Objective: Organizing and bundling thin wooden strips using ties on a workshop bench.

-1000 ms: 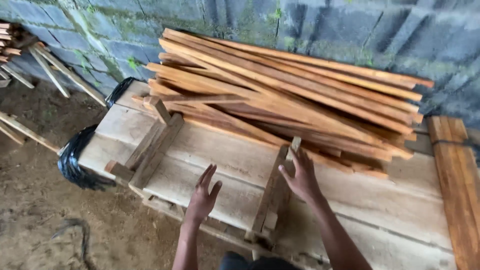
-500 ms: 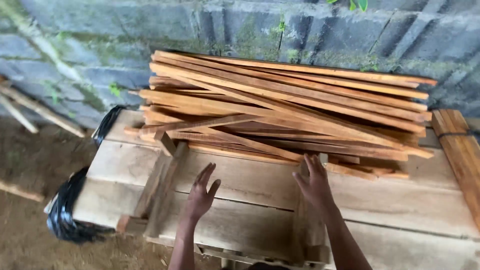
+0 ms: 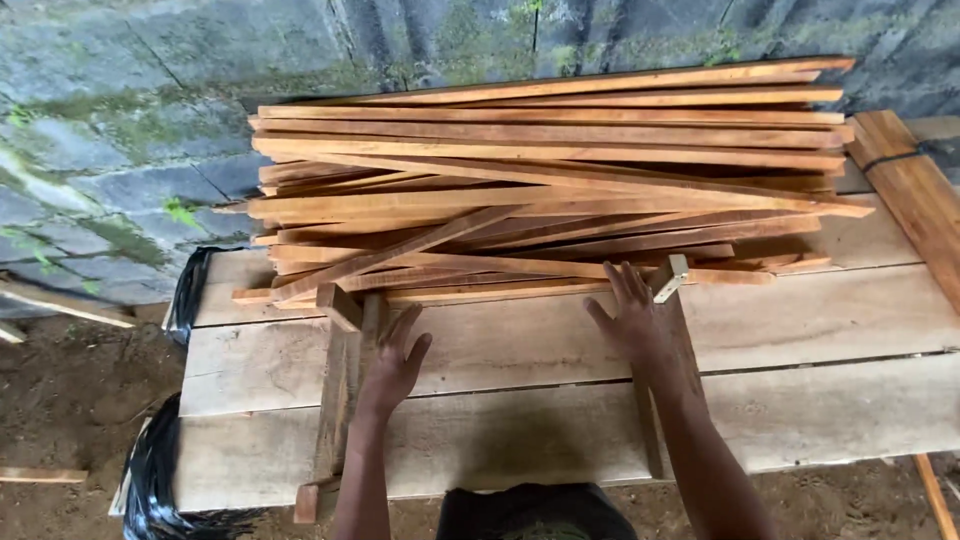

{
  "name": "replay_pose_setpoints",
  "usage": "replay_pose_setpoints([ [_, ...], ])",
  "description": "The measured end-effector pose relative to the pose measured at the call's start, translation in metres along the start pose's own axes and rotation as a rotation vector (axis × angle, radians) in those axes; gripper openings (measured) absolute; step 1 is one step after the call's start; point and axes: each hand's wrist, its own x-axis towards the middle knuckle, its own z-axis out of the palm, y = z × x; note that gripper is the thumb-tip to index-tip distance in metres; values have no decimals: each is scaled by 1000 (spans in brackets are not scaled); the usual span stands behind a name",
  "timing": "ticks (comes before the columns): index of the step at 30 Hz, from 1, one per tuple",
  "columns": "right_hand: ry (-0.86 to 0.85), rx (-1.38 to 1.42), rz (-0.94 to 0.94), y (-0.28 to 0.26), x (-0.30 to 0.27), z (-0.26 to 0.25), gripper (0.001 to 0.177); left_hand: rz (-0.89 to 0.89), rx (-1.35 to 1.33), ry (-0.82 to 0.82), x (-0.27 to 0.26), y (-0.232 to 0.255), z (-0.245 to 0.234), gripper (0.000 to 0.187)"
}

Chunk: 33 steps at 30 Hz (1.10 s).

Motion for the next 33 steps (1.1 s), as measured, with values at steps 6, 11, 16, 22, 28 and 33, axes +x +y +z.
replay_pose_setpoints([
  [6,73,-10,-49,18,21,19,75,-15,-87,-28,18,-18,5,50],
  [11,164,-31,-205,36,52,28,73,-7,-55,-55,38,-34,8,52],
  [16,96,20,-141,14,89,26,71,73,51,-35,87,-33,-5,49],
  [22,5,-2,-79,14,149,34,70,248,33,-23,170,-71,27,45],
  [28,71,-71,-151,28,211,43,66,335,143,15,259,-80,49,43],
  [33,127,-112,-200,40,255,60,64,345,355,86,326,-100,84,44],
])
